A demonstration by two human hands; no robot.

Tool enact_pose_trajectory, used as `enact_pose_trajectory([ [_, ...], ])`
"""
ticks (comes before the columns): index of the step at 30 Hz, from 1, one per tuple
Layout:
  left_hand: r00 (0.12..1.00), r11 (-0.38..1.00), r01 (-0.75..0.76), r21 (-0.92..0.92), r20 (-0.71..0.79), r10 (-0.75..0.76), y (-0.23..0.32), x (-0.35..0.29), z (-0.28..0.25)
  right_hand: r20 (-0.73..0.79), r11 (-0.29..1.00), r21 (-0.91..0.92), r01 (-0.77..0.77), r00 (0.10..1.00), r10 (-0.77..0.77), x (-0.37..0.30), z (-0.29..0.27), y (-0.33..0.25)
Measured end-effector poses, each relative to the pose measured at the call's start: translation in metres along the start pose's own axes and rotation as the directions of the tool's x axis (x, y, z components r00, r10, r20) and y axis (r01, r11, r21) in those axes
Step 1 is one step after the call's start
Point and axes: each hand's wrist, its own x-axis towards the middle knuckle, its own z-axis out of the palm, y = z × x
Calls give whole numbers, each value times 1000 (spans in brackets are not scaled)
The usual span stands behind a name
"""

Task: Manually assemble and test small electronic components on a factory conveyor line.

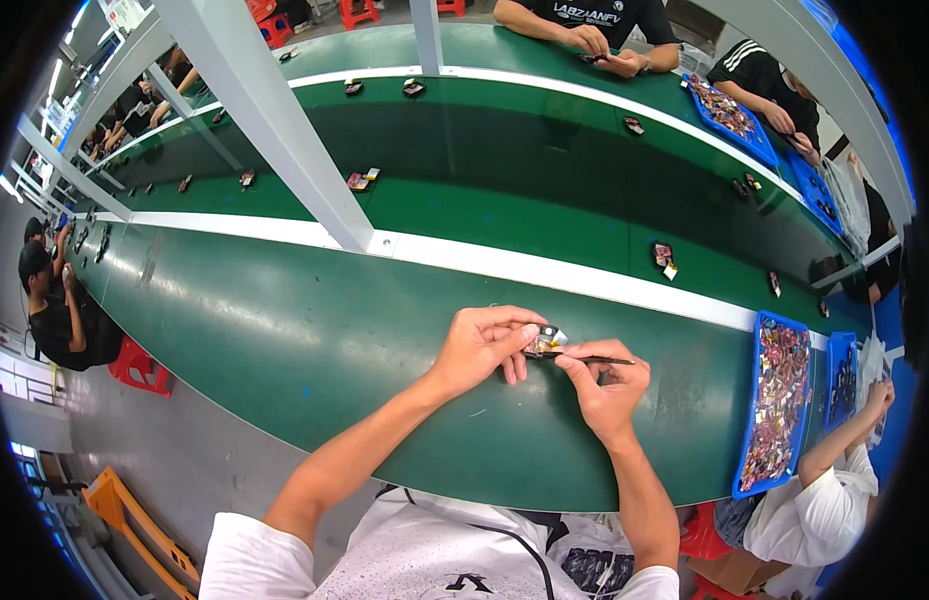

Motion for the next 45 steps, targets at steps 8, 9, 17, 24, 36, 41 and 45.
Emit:
enact_pose_trajectory([
  [8,999,1000,-9,8,-31,9,0,-1,2,3,1000,-18,23,1000,-23,-1,1,2],
  [9,999,1000,-18,25,-40,19,-1,-2,3,3,1000,-18,22,1000,-22,-1,0,2],
  [17,999,999,-19,41,-40,21,-3,0,0,-6,993,-85,88,996,-89,-1,4,-6],
  [24,999,1000,-14,-1,-46,14,-4,0,0,-25,980,-143,136,990,-141,-3,6,-6],
  [36,997,998,-13,60,-76,18,-4,1,-2,-1,998,-58,26,1000,-27,-1,3,-3],
  [41,995,999,-18,51,-94,23,-4,1,-1,41,988,-101,118,993,-115,0,5,-4],
  [45,995,998,-20,56,-100,25,-6,1,0,44,982,-117,146,989,-142,1,6,-3],
])
